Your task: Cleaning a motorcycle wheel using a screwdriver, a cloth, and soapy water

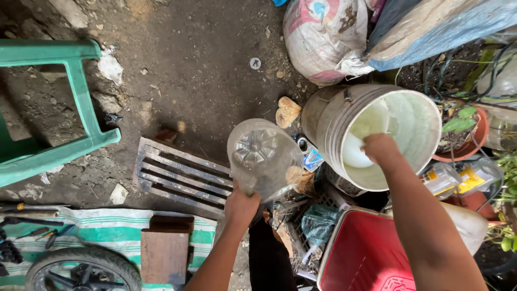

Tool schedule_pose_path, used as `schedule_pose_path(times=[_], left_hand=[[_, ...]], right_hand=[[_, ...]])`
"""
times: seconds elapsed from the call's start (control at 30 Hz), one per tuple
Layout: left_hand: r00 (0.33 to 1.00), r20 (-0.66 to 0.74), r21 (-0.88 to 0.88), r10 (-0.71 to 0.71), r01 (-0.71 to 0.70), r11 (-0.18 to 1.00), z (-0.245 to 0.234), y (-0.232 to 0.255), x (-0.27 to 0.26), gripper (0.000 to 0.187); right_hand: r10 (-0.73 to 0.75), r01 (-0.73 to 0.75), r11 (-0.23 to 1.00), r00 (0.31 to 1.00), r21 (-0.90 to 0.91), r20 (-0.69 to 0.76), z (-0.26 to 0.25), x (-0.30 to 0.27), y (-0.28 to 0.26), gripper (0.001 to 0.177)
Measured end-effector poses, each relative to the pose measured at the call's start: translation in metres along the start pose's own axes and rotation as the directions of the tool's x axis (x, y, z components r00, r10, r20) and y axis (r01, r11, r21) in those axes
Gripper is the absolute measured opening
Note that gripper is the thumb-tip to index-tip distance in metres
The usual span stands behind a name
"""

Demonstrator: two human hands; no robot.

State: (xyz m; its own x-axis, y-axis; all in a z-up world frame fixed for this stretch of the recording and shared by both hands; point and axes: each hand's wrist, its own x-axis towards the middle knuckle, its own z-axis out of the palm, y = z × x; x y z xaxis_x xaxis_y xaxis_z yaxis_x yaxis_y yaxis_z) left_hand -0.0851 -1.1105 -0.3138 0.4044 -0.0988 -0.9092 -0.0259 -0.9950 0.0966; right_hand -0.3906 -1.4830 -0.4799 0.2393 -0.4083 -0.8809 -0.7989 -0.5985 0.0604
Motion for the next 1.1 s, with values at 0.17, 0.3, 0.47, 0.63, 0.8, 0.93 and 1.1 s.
schedule_pose_path(times=[0.17, 0.3, 0.47, 0.63, 0.8, 0.93, 1.1], left_hand=[[0.993, 0.023, -0.136, 0.114, -0.11, 0.985, 0.028, 0.002, 0.046, 0.089], [0.993, 0.063, -0.03, 0.104, -0.103, 0.994, -0.039, 0.096, -0.044, 0.082], [0.989, 0.072, -0.005, 0.13, -0.13, 0.992, -0.039, 0.124, -0.042, 0.089], [0.989, 0.03, 0.103, 0.144, -0.147, 0.984, -0.029, 0.142, -0.015, 0.089], [0.982, -0.015, 0.154, 0.186, -0.181, 0.971, -0.018, 0.146, -0.002, 0.093], [0.978, 0.003, 0.122, 0.209, -0.208, 0.97, -0.013, 0.144, 0.0, 0.099], [0.977, 0.039, 0.069, 0.209, -0.211, 0.975, -0.023, 0.147, -0.003, 0.084]], right_hand=[[0.008, 0.012, 0.997, 0.962, 0.071, -0.273, 0.082, -0.048, 0.06, 0.037], [-0.11, 0.183, 0.981, 0.802, 0.066, -0.588, 0.118, -0.098, 0.063, 0.017], [-0.22, 0.242, 0.968, 0.722, -0.059, -0.656, 0.107, -0.162, 0.071, 0.017], [-0.598, 0.523, 0.801, 0.691, -0.29, -0.407, 0.017, -0.239, 0.081, 0.057], [-0.503, 0.427, 0.789, 0.862, -0.442, -0.064, -0.081, -0.297, 0.039, 0.014], [-0.875, 0.646, 0.372, 0.484, -0.667, -0.019, -0.131, -0.316, 0.001, 0.042], [-0.88, 0.67, 0.441, 0.453, -0.598, -0.141, -0.149, -0.321, -0.046, 0.044]])
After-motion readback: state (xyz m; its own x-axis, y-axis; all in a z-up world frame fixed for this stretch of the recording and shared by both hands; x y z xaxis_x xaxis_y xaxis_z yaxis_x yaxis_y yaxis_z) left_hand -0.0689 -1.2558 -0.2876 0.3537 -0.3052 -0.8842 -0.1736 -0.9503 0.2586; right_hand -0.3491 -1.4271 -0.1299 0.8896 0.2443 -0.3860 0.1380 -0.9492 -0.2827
